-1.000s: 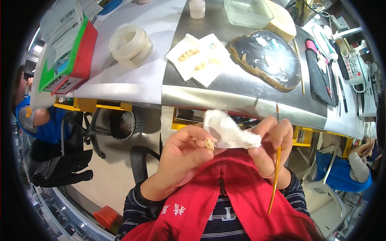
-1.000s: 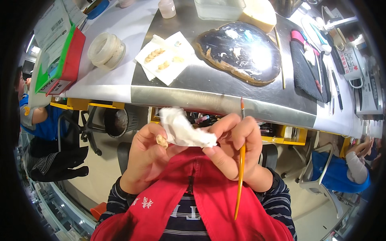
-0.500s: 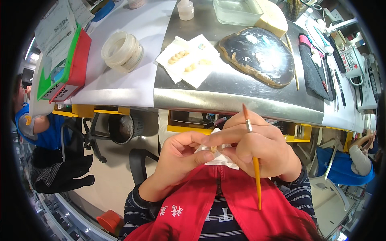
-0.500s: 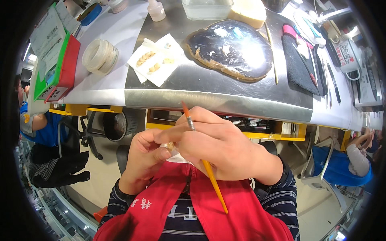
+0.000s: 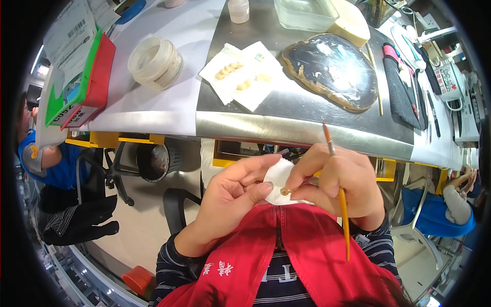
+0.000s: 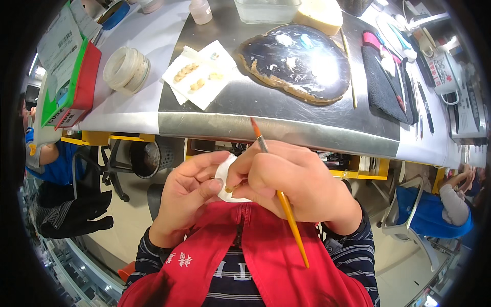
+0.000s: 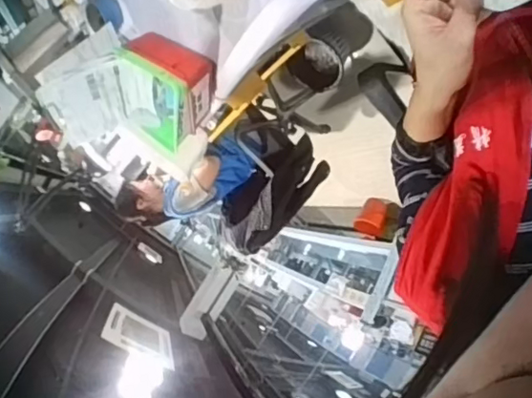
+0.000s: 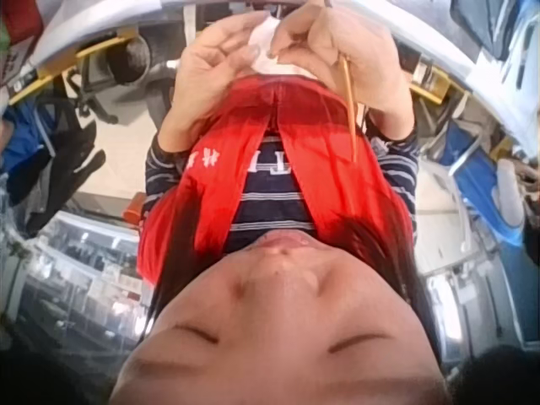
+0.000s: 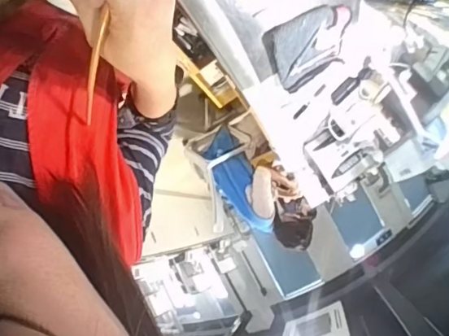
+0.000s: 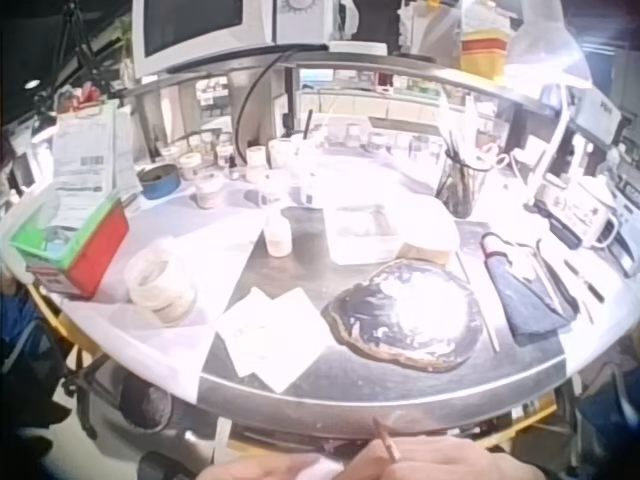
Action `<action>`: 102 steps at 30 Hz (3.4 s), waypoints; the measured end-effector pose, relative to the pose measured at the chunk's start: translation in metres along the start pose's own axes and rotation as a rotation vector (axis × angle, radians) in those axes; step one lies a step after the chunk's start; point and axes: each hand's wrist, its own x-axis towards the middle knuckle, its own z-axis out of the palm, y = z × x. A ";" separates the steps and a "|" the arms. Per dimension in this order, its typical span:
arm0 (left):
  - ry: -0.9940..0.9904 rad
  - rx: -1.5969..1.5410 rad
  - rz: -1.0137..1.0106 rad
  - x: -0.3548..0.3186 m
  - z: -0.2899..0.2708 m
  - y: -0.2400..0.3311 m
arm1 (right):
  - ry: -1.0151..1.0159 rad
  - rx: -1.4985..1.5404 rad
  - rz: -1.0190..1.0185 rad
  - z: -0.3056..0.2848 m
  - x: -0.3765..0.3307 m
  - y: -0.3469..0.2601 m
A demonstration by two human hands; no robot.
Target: The recorder uses a brush to apply glaze or paint to dental crown prosthetics at a laboratory station.
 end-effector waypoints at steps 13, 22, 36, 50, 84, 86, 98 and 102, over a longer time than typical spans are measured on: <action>-0.177 -0.135 -0.219 0.003 -0.010 0.008 | -0.069 0.224 0.054 0.008 -0.004 0.013; -0.107 -0.059 -0.083 0.005 -0.010 0.001 | 0.086 0.202 0.010 -0.017 -0.002 0.001; -0.104 0.177 0.047 0.020 -0.017 0.019 | 0.379 -0.564 0.203 -0.119 0.103 0.040; -0.056 -0.170 0.084 0.029 -0.028 0.000 | 0.415 -0.984 -0.002 -0.131 0.047 0.033; 0.036 -0.063 0.199 0.029 -0.017 -0.002 | 0.381 -0.435 0.120 -0.083 0.012 0.025; 0.047 -0.097 0.197 0.029 -0.016 -0.002 | 0.382 -0.431 0.127 -0.083 0.013 0.025; 0.034 -0.131 0.237 0.025 -0.020 -0.005 | 0.381 -0.457 0.148 -0.081 0.014 0.023; 0.086 -0.070 0.304 0.024 -0.019 -0.008 | 0.383 -0.457 0.160 -0.081 0.013 0.023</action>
